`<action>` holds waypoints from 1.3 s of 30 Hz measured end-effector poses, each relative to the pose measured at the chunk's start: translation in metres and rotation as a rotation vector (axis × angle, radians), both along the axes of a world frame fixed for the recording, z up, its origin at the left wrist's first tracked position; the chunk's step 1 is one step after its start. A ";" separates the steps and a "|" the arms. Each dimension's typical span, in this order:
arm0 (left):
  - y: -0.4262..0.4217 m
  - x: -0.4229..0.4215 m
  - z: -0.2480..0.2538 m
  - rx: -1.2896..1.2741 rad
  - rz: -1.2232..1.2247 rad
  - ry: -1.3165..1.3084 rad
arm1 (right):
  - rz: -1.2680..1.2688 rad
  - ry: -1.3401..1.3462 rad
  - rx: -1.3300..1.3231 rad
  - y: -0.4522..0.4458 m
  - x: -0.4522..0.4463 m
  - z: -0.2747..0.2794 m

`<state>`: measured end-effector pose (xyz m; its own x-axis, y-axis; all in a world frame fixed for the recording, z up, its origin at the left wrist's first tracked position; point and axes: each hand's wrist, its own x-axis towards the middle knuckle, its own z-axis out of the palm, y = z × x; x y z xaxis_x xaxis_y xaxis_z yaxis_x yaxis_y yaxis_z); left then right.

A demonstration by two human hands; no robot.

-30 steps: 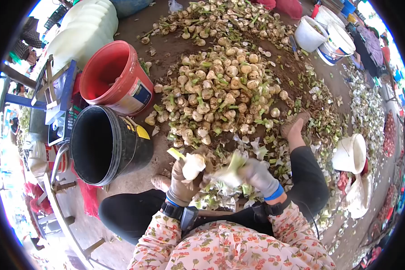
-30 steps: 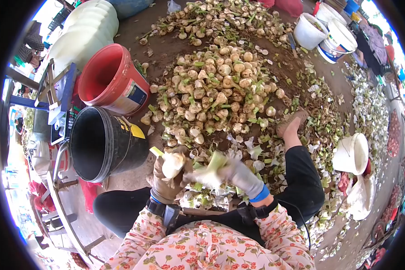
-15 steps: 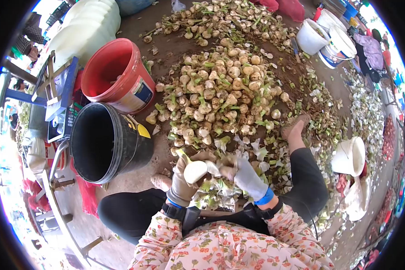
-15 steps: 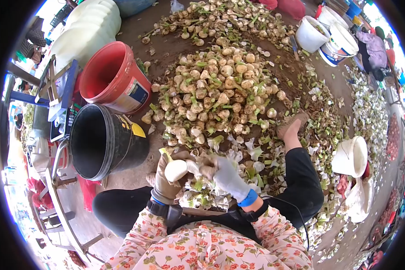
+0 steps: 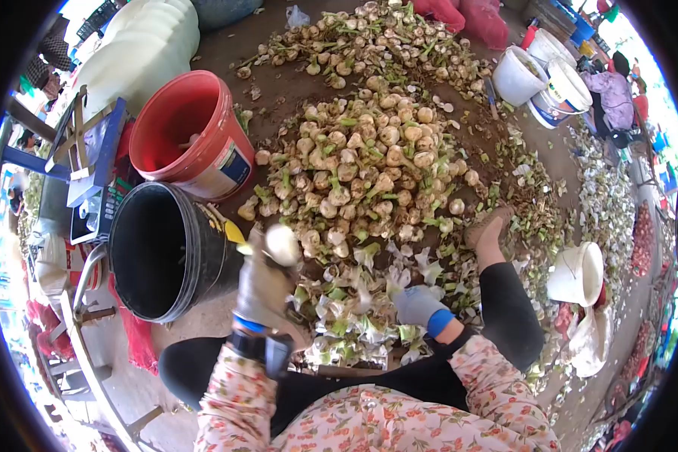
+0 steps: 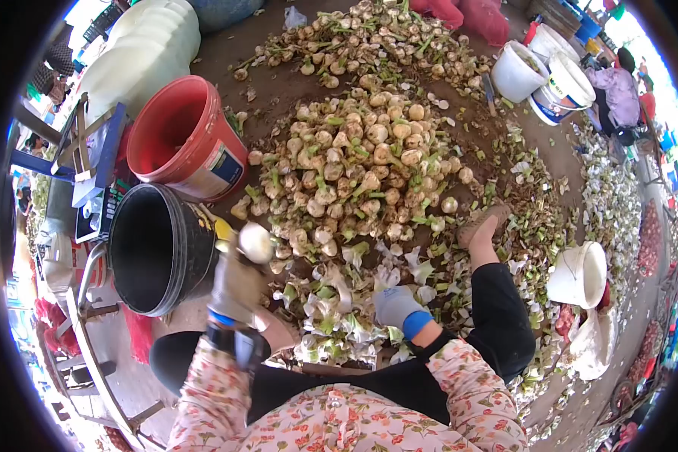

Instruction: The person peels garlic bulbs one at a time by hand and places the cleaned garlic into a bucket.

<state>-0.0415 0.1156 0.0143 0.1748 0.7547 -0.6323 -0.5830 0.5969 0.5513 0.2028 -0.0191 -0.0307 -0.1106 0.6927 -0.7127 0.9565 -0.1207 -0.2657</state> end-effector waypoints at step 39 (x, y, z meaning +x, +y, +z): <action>-0.073 0.050 -0.006 1.016 -0.561 0.866 | -0.610 1.068 0.417 0.037 -0.024 0.040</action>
